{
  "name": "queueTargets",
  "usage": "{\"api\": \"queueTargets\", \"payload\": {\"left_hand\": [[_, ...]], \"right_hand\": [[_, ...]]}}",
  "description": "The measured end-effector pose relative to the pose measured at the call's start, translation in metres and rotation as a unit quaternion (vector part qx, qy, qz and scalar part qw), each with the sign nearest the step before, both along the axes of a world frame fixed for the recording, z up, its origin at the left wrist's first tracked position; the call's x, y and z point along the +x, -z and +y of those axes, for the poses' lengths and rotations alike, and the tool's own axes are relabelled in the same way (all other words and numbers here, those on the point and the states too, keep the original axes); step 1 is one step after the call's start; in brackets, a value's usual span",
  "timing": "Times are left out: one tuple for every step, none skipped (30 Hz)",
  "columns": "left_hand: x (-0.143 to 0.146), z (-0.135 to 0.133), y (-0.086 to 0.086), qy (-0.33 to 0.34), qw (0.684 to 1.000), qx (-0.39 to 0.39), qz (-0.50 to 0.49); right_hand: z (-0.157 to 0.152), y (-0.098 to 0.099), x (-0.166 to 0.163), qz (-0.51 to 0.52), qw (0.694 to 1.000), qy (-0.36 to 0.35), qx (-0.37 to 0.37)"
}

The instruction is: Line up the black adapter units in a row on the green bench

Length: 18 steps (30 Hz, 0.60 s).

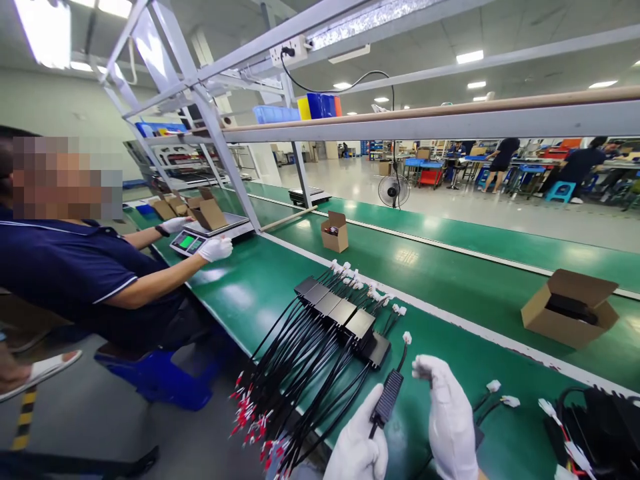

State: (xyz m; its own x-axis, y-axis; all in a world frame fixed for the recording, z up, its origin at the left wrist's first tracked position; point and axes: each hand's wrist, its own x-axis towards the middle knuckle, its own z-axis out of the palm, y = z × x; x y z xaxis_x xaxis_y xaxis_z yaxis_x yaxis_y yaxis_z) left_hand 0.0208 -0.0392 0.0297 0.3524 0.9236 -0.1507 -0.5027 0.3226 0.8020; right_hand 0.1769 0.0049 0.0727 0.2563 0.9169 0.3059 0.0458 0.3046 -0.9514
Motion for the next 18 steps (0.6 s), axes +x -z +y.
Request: {"api": "queueTargets", "payload": {"left_hand": [[-0.002, -0.001, 0.0, 0.003, 1.0, 0.009, 0.018], [-0.004, -0.002, 0.0, 0.008, 0.999, 0.019, 0.043], [-0.006, -0.002, -0.001, 0.015, 0.996, 0.036, 0.076], [-0.007, -0.002, -0.001, 0.02, 0.991, 0.062, 0.114], [-0.007, -0.001, -0.002, 0.025, 0.982, 0.101, 0.156], [-0.007, 0.001, -0.002, 0.031, 0.969, 0.15, 0.196], [-0.007, 0.003, -0.003, 0.036, 0.952, 0.196, 0.234], [-0.007, 0.005, -0.004, 0.043, 0.935, 0.231, 0.267], [-0.006, 0.006, -0.005, 0.05, 0.921, 0.252, 0.294], [-0.005, 0.008, -0.005, 0.058, 0.912, 0.26, 0.31], [-0.005, 0.009, -0.005, 0.065, 0.912, 0.251, 0.318], [-0.005, 0.009, -0.004, 0.069, 0.919, 0.223, 0.317], [-0.005, 0.009, -0.003, 0.069, 0.933, 0.182, 0.304], [-0.006, 0.008, -0.002, 0.066, 0.948, 0.134, 0.28], [-0.006, 0.007, -0.002, 0.059, 0.964, 0.084, 0.247], [-0.006, 0.005, -0.004, 0.051, 0.976, 0.039, 0.207], [-0.006, 0.004, -0.006, 0.039, 0.986, 0.005, 0.163], [-0.005, 0.004, -0.009, 0.031, 0.992, -0.016, 0.12]], "right_hand": [[-0.001, -0.002, 0.001, 0.011, 1.0, -0.011, -0.006], [-0.001, -0.003, 0.002, 0.022, 0.999, -0.036, -0.025], [-0.002, -0.002, 0.003, 0.031, 0.995, -0.074, -0.056], [-0.003, 0.0, 0.003, 0.04, 0.988, -0.115, -0.094], [-0.003, 0.002, 0.002, 0.052, 0.979, -0.149, -0.129], [-0.004, 0.006, 0.002, 0.065, 0.97, -0.171, -0.157], [-0.004, 0.009, 0.002, 0.076, 0.965, -0.181, -0.172], [-0.004, 0.012, 0.003, 0.08, 0.964, -0.181, -0.179], [-0.004, 0.014, 0.004, 0.079, 0.965, -0.173, -0.181], [-0.003, 0.014, 0.005, 0.074, 0.967, -0.165, -0.181], [-0.003, 0.013, 0.007, 0.068, 0.967, -0.165, -0.183], [-0.003, 0.011, 0.008, 0.067, 0.966, -0.17, -0.186], [-0.002, 0.008, 0.009, 0.073, 0.964, -0.175, -0.188], [-0.002, 0.004, 0.009, 0.083, 0.962, -0.178, -0.191], [-0.001, 0.001, 0.01, 0.094, 0.961, -0.179, -0.191], [0.0, -0.003, 0.009, 0.103, 0.96, -0.179, -0.191], [0.002, -0.005, 0.009, 0.11, 0.959, -0.177, -0.192], [0.004, -0.007, 0.008, 0.113, 0.959, -0.173, -0.194]]}}
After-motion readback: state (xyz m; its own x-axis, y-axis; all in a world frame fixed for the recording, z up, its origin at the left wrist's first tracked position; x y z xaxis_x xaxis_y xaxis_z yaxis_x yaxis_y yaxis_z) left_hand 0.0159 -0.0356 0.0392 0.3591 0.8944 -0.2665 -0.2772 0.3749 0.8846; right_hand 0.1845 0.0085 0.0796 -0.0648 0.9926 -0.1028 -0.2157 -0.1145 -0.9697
